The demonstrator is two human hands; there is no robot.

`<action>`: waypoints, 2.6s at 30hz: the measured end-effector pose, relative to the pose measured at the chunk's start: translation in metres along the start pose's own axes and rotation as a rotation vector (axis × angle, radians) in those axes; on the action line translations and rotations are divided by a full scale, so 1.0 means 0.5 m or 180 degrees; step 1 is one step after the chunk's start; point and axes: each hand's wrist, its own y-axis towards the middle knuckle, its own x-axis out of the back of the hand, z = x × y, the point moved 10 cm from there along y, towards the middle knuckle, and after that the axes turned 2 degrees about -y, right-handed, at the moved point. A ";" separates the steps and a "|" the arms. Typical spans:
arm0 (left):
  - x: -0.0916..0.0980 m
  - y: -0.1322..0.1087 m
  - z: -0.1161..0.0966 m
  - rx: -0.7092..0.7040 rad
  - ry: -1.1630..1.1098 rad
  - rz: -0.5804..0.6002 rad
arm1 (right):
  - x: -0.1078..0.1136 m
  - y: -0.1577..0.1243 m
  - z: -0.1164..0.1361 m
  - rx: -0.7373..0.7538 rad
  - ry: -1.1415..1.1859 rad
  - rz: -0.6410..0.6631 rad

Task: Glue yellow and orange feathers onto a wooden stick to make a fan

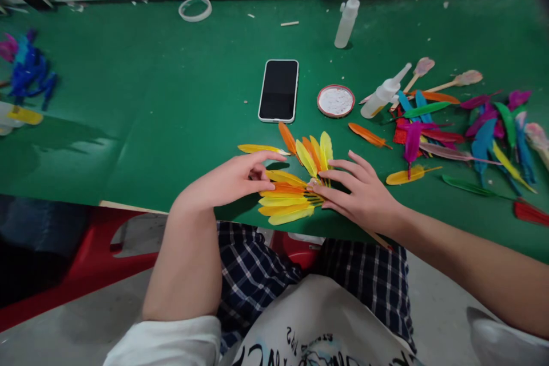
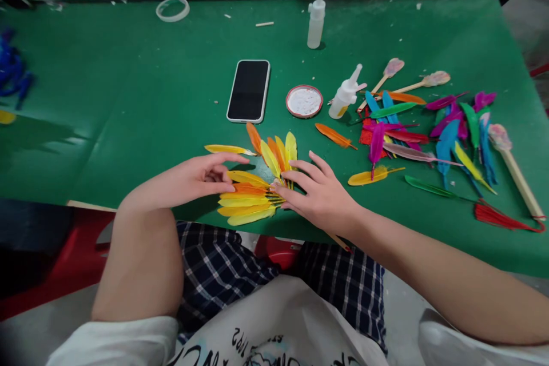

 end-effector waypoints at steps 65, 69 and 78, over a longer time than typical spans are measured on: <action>0.022 0.047 -0.037 -0.0229 -0.0120 -0.0853 | 0.045 -0.014 -0.070 -0.0789 0.0524 -0.0591; 0.062 0.005 -0.093 -0.0325 0.0799 -0.1861 | 0.014 -0.024 -0.110 -0.1484 0.0898 -0.0160; -0.091 -0.071 -0.136 -0.0413 -0.0038 -0.1248 | -0.036 -0.066 -0.047 -0.1605 0.0480 0.1618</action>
